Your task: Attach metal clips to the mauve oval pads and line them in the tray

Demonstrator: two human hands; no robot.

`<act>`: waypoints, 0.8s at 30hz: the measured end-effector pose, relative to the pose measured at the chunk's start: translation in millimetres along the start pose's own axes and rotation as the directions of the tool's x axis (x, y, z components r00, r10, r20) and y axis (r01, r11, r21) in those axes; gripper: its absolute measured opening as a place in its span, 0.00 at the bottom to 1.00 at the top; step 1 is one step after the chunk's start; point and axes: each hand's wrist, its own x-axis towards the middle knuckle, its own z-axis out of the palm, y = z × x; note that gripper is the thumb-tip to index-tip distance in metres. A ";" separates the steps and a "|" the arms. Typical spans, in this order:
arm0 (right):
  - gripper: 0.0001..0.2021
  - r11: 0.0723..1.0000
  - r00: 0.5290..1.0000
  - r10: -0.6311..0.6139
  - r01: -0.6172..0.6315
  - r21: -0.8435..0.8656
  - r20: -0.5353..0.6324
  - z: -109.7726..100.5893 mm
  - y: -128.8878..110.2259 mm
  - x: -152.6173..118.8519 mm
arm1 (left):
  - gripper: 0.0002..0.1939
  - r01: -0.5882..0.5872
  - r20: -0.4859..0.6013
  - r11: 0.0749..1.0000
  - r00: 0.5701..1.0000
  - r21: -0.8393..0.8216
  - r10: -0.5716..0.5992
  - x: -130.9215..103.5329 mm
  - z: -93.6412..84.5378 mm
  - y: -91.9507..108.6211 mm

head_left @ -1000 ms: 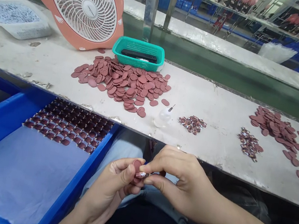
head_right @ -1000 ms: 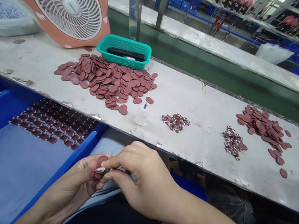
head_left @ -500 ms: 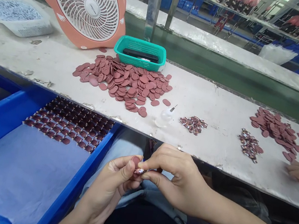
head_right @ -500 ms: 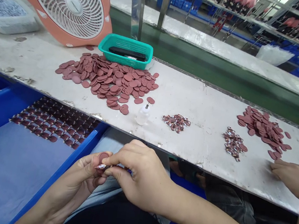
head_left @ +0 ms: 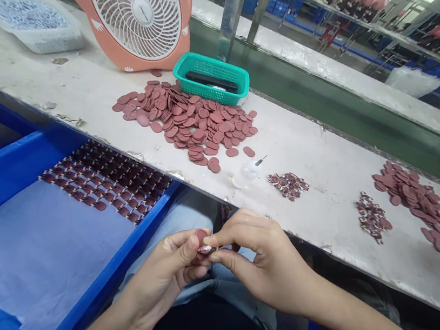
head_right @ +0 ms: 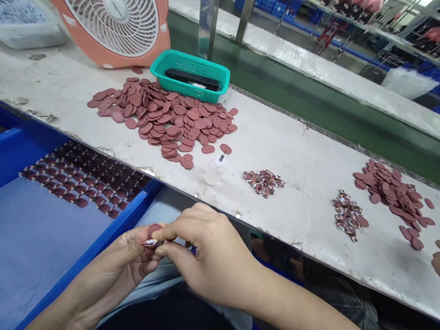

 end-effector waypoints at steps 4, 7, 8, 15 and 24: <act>0.05 1.000 0.999 -0.004 0.005 -0.018 0.034 -4.2 -3.9 2.9 | 0.13 0.033 0.016 0.999 0.999 -0.039 -0.032 1.0 1.0 0.9; 0.11 1.000 0.999 -0.010 0.011 -0.018 0.046 -5.8 -3.5 1.2 | 0.13 0.054 0.034 0.995 0.998 -0.078 -0.052 2.0 2.6 2.1; 0.16 1.000 0.999 -0.006 0.006 -0.021 0.032 -5.8 -2.7 -0.2 | 0.14 0.063 0.033 0.993 0.998 -0.095 -0.061 2.4 2.7 2.6; 0.12 1.000 0.987 0.004 -0.001 0.019 -0.161 4.9 4.8 -9.4 | 0.18 0.135 0.014 0.978 0.991 -0.159 -0.134 3.9 -4.5 3.7; 0.09 1.000 0.982 0.001 -0.001 0.000 -0.188 21.6 5.6 -3.5 | 0.16 0.088 0.049 0.983 0.995 -0.161 -0.081 3.3 -8.4 3.7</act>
